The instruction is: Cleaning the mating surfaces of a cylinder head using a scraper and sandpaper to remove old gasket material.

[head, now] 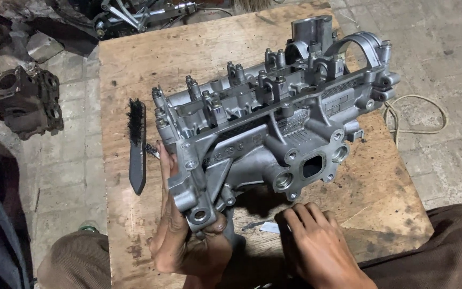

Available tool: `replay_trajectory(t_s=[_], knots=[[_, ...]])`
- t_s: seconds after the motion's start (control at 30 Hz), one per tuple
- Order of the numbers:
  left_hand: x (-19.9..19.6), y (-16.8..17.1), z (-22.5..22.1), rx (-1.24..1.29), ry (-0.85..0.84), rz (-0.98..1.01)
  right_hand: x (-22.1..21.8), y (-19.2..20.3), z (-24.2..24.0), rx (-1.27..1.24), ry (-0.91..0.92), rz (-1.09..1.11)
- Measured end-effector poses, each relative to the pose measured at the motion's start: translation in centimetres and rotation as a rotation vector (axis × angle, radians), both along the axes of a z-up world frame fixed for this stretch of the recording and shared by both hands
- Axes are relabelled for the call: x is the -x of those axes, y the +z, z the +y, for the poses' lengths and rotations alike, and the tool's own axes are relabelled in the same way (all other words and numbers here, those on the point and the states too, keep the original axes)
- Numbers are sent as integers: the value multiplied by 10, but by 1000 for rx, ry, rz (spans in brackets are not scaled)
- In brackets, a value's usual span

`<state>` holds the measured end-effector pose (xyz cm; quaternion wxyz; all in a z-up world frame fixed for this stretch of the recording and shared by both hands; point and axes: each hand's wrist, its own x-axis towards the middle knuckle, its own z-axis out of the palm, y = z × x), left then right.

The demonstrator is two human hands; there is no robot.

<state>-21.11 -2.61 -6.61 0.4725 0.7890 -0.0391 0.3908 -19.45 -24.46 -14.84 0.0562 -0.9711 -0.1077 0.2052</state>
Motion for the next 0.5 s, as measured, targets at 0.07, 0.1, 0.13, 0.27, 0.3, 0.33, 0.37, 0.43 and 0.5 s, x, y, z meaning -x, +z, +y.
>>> replay_trajectory(t_s=[0.07,0.1,0.13,0.27,0.3,0.33,0.37,0.43,0.5], knots=[[-68,25,-16,0,-1,-4,5,-15,-4,-1,54,-58],[-69,22,-15,2,1,-5,3,-13,-3,1,56,-60],[-69,19,-14,-3,-36,-37,1,-12,-2,31,49,-1],[-77,23,-13,-15,-72,-119,2,-30,-14,-24,140,-49],[-77,27,-13,-15,-66,-131,0,-26,-12,-23,145,-61],[-77,30,-13,-26,-50,-90,-2,-22,-10,-74,118,-18],[-75,32,-13,-37,-34,-42,-1,-18,-7,-125,90,32],[-75,28,-10,-27,-68,-66,-4,-19,-21,-181,148,-6],[-75,25,-7,-24,-99,-91,-9,4,-28,-244,210,-44]])
